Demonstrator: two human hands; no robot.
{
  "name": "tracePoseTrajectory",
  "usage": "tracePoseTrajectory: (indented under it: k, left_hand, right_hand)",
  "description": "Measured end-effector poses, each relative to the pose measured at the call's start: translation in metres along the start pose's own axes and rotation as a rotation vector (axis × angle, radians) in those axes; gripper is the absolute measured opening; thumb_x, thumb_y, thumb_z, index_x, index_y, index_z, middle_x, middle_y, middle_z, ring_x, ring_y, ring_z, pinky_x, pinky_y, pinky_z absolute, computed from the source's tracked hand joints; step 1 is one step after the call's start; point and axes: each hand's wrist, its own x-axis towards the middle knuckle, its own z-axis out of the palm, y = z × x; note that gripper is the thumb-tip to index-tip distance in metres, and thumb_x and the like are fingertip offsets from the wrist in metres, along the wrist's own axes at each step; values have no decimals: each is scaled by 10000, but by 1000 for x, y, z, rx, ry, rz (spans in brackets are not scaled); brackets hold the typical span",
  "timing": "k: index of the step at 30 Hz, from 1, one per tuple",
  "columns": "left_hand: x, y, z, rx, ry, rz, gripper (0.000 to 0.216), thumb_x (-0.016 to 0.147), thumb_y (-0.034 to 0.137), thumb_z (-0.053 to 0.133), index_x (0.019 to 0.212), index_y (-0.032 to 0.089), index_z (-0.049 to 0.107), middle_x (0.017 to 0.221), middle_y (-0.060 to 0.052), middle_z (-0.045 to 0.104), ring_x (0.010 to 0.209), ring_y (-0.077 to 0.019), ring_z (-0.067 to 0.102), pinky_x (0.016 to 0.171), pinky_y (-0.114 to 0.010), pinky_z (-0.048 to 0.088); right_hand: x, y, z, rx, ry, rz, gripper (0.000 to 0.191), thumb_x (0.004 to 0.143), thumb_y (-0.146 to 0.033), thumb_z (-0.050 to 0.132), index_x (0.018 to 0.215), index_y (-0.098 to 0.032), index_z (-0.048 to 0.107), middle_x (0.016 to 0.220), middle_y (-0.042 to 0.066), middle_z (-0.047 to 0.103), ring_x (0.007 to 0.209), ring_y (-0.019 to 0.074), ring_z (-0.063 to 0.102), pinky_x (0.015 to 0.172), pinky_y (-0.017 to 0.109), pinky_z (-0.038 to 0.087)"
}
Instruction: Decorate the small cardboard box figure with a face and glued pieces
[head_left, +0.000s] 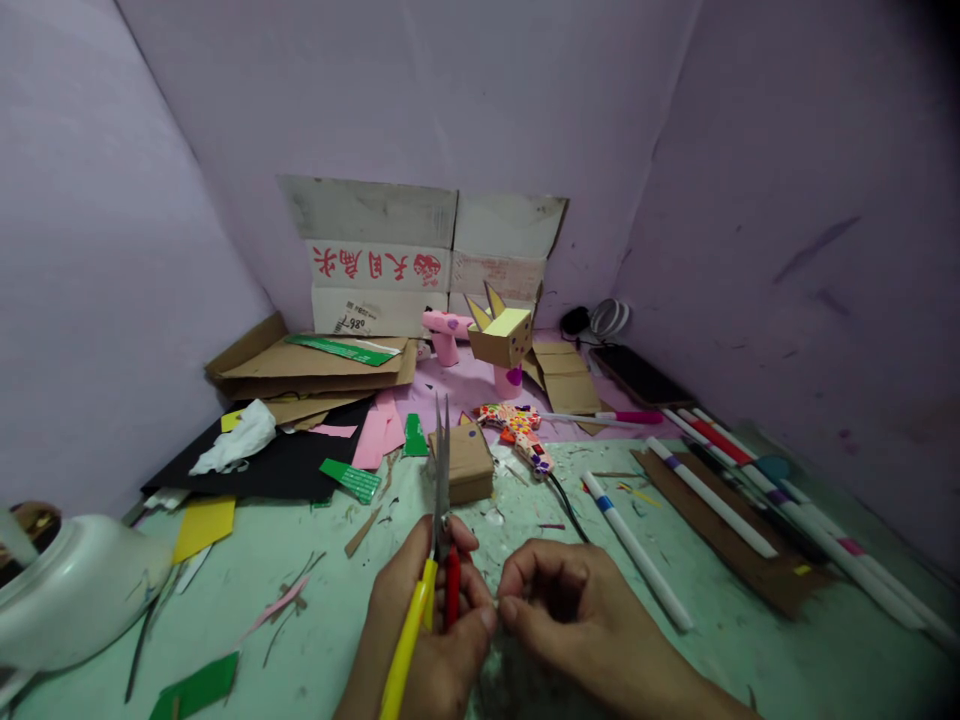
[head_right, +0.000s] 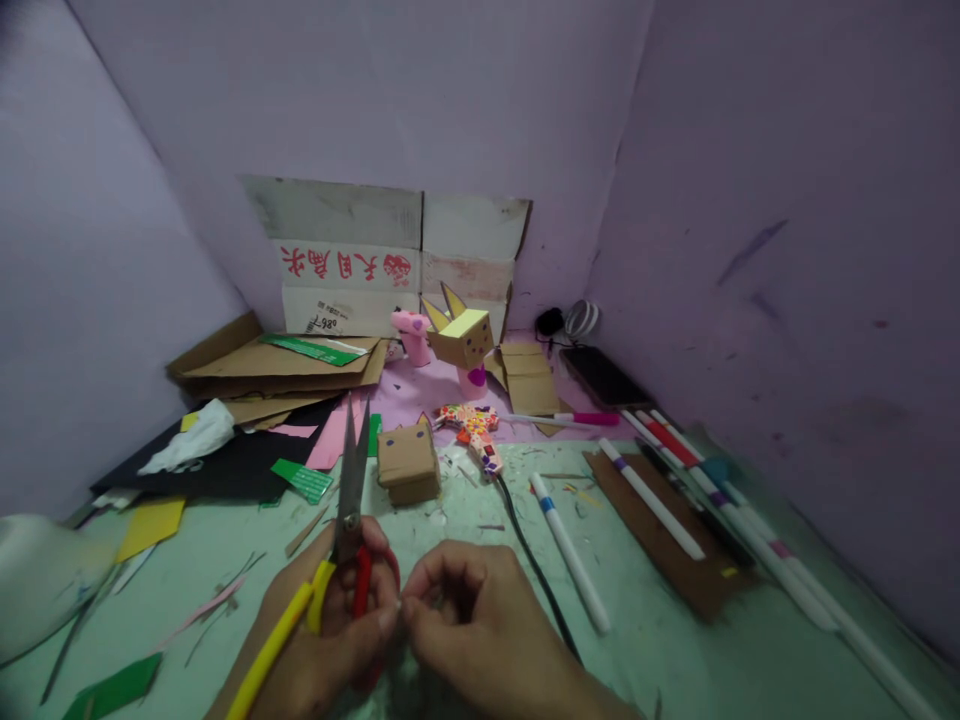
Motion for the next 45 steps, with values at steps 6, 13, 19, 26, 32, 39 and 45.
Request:
tracePoseTrajectory:
  k: [6,13,19,26,32,39,45]
  left_hand:
    - [-1,11,1,64,50,-7,323,597,231,676,861,194,492,564,63,568,457,-68,448,432,-184,336]
    - [-3,12,3,132,83,-4,268,576,209,673,805,194,534,584,46,580,498,-94,478,487,-215,361]
    - [-2,11,5,114,98,-42,267,535,178,645,775,191,529,540,59,554,485,-87,457,478,-198,352]
    - [-1,8,6,134,128,-2,239,548,183,621,773,204,543,533,63,553,479,-91,454,464,-201,344]
    - [2,5,2,89,150,13,294,560,133,614,821,221,510,529,84,543,463,-87,450,446,-190,355]
    - [1,4,2,58,114,31,267,592,144,622,823,210,506,558,81,556,483,-76,467,457,-181,373]
    - [0,7,3,87,70,11,266,613,200,650,822,200,486,567,81,528,476,-67,438,454,-178,358]
  right_hand:
    - [1,-2,-3,-40,-2,36,48,608,-209,572,600,-162,570,507,-52,470,474,75,363,458,208,269]
    - [0,-4,-1,-63,-14,84,35,586,-194,579,576,-162,567,496,-60,470,457,66,350,444,203,261]
    - [-1,-4,1,-76,-30,103,12,585,-151,571,578,-160,574,470,-75,451,441,57,328,429,196,242]
    - [0,-5,-1,-51,-23,70,23,612,-164,588,597,-149,597,499,-61,478,465,62,359,450,199,269]
    - [0,-6,-2,-45,1,84,56,636,-159,628,650,-121,667,507,-45,516,469,65,392,457,195,299]
    - [0,-6,1,-25,10,85,49,642,-94,645,600,-116,657,472,-58,494,449,53,381,444,183,293]
    - [1,-1,2,-23,4,66,51,627,-113,661,580,-122,643,473,-55,495,443,52,368,431,188,270]
